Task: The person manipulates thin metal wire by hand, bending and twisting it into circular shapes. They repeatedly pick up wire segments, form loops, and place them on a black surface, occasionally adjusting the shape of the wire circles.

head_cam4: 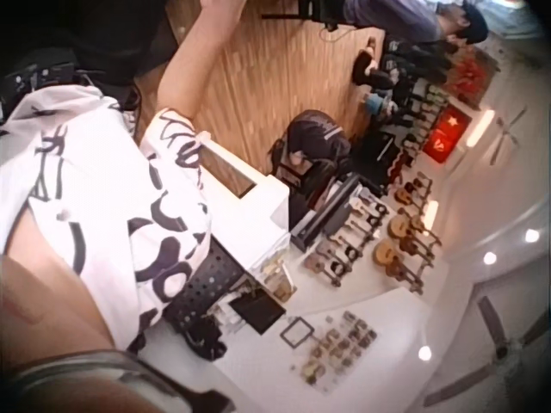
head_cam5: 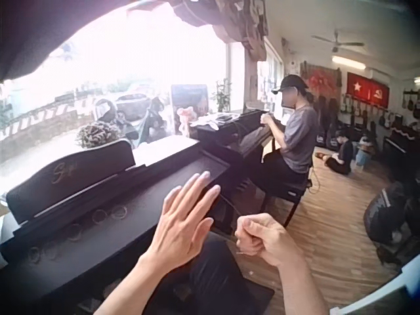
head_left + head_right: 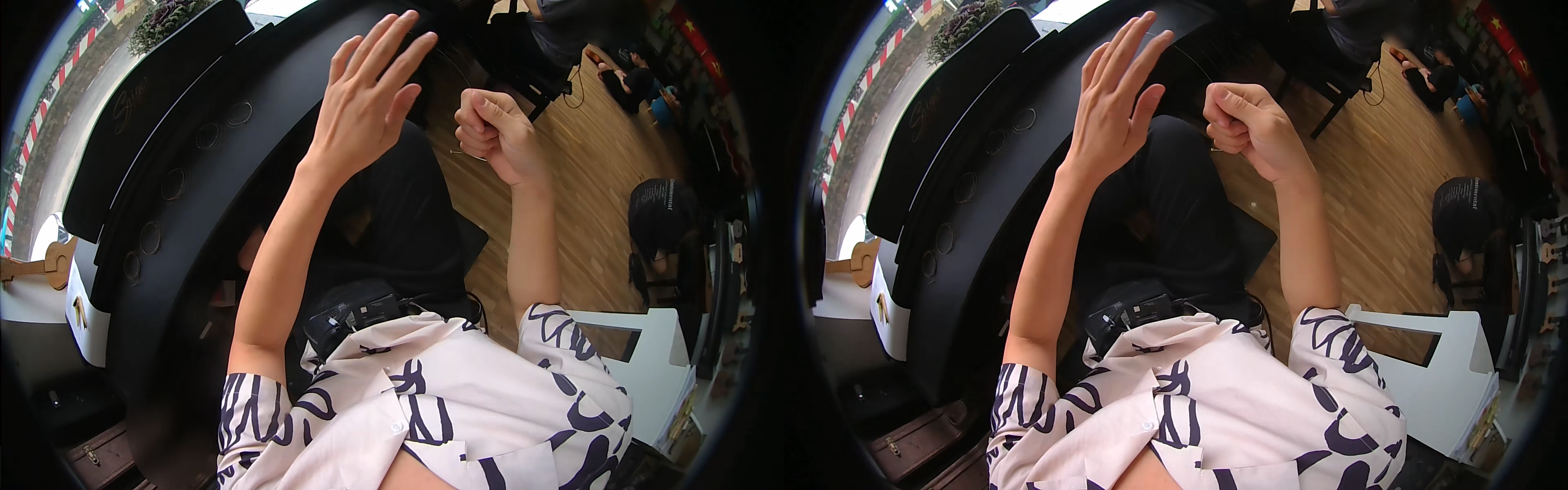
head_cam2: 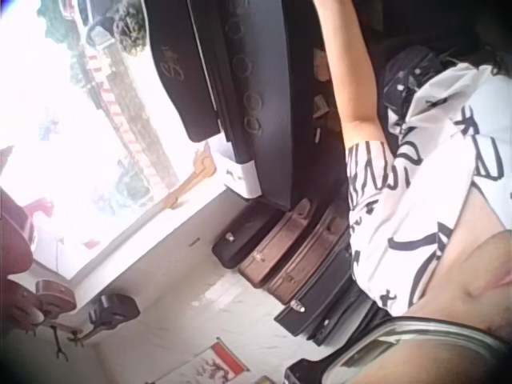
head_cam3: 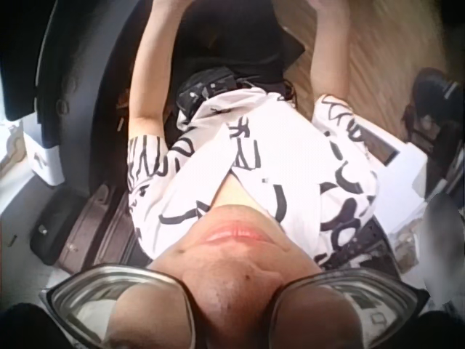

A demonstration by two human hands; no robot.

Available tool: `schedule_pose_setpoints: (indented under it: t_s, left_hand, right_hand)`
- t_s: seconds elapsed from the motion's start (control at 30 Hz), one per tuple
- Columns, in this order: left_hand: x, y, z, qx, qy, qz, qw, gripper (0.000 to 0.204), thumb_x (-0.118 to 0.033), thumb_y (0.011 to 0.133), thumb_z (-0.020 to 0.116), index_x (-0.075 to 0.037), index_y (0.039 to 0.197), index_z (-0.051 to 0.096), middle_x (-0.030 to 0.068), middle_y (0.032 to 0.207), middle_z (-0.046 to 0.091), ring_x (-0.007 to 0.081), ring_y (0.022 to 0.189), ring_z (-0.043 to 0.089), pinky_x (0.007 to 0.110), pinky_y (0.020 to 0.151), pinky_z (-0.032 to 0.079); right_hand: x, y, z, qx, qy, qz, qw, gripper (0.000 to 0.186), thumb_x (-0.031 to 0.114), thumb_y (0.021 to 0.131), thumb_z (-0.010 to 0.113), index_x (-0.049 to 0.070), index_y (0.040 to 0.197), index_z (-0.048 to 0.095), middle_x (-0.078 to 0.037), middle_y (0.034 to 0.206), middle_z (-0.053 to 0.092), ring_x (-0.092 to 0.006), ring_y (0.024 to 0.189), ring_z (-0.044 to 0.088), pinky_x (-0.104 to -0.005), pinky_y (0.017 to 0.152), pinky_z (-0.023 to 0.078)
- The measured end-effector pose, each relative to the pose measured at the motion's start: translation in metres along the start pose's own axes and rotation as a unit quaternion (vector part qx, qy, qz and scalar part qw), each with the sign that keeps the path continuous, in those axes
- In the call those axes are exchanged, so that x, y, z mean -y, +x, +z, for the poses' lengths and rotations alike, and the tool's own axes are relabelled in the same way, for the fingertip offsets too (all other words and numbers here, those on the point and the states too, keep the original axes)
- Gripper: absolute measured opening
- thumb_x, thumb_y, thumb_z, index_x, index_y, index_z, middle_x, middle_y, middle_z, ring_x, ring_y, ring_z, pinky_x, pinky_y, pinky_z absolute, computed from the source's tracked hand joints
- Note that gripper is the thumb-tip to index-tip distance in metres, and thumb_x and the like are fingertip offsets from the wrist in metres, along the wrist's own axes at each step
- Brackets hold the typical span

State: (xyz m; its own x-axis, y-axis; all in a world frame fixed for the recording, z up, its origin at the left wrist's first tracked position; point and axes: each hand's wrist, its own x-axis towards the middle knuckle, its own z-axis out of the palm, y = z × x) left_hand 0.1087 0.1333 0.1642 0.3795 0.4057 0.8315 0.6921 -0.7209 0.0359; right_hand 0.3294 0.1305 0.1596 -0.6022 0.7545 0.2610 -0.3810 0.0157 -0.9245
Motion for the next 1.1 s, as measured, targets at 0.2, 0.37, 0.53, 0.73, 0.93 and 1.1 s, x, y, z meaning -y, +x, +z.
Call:
schedule_pose_setpoints:
  t_s: [0.2,0.37,0.53,0.73,0.93,1.1]
  left_hand:
    - [-0.017,0.007,0.017,-0.006,-0.159,-0.019,0.987,0.01,-0.01,0.081,0.074,-0.004,0.083,0.067,0.0046,0.076,0.056,0.0209,0.069,0.056,0.031,0.063,0.046]
    - [-0.002,-0.008,0.02,-0.037,-0.176,-0.106,0.978,0.006,-0.006,0.081,0.076,-0.004,0.081,0.07,0.0033,0.066,0.057,0.0175,0.055,0.054,0.029,0.05,0.041]
    - [0.003,-0.031,0.029,0.0,-0.089,-0.12,0.989,0.008,-0.016,0.086,0.073,-0.009,0.083,0.072,0.0011,0.067,0.055,0.0173,0.055,0.055,0.029,0.049,0.042]
    - [0.001,-0.053,0.005,0.052,0.018,-0.128,0.99,0.005,-0.014,0.089,0.069,-0.01,0.09,0.071,0.0019,0.069,0.055,0.0188,0.057,0.057,0.03,0.05,0.045]
    - [0.005,-0.092,0.001,0.109,-0.065,-0.159,0.979,0.007,-0.011,0.087,0.069,-0.005,0.091,0.071,0.0059,0.073,0.059,0.0227,0.062,0.062,0.033,0.053,0.049]
    - [0.008,-0.116,-0.006,0.18,-0.076,-0.206,0.959,0.014,-0.008,0.085,0.069,-0.003,0.098,0.069,0.0069,0.079,0.063,0.0238,0.073,0.066,0.035,0.06,0.052]
  right_hand:
    - [-0.005,-0.024,-0.008,0.022,0.003,0.06,0.998,0.045,0.03,0.105,0.049,0.009,0.066,0.044,0.008,0.057,0.028,-0.004,0.048,0.021,-0.0241,0.044,0.016]
    - [-0.015,-0.054,-0.016,0.031,0.038,0.079,0.996,0.047,0.029,0.105,0.047,0.006,0.064,0.046,0.007,0.055,0.03,-0.004,0.046,0.022,-0.0237,0.044,0.017]
    - [-0.025,-0.031,0.001,0.057,0.078,-0.024,0.995,0.04,0.027,0.106,0.045,0.002,0.077,0.056,0.006,0.055,0.033,-0.0039,0.048,0.025,-0.0221,0.045,0.02]
    - [-0.033,0.011,0.029,-0.048,-0.001,0.027,0.998,0.03,0.015,0.101,0.039,-0.004,0.113,0.059,0.006,0.056,0.033,-0.0045,0.048,0.026,-0.0217,0.047,0.024]
    - [-0.073,0.027,0.025,-0.066,-0.004,0.05,0.997,0.031,0.018,0.102,0.037,0.003,0.083,0.057,0.007,0.057,0.028,-0.0038,0.049,0.024,-0.023,0.048,0.022]
    - [-0.108,0.042,0.041,-0.059,0.089,0.039,0.993,0.043,0.033,0.108,0.038,0.006,0.076,0.052,0.008,0.057,0.025,-0.0042,0.049,0.021,-0.0245,0.047,0.019]
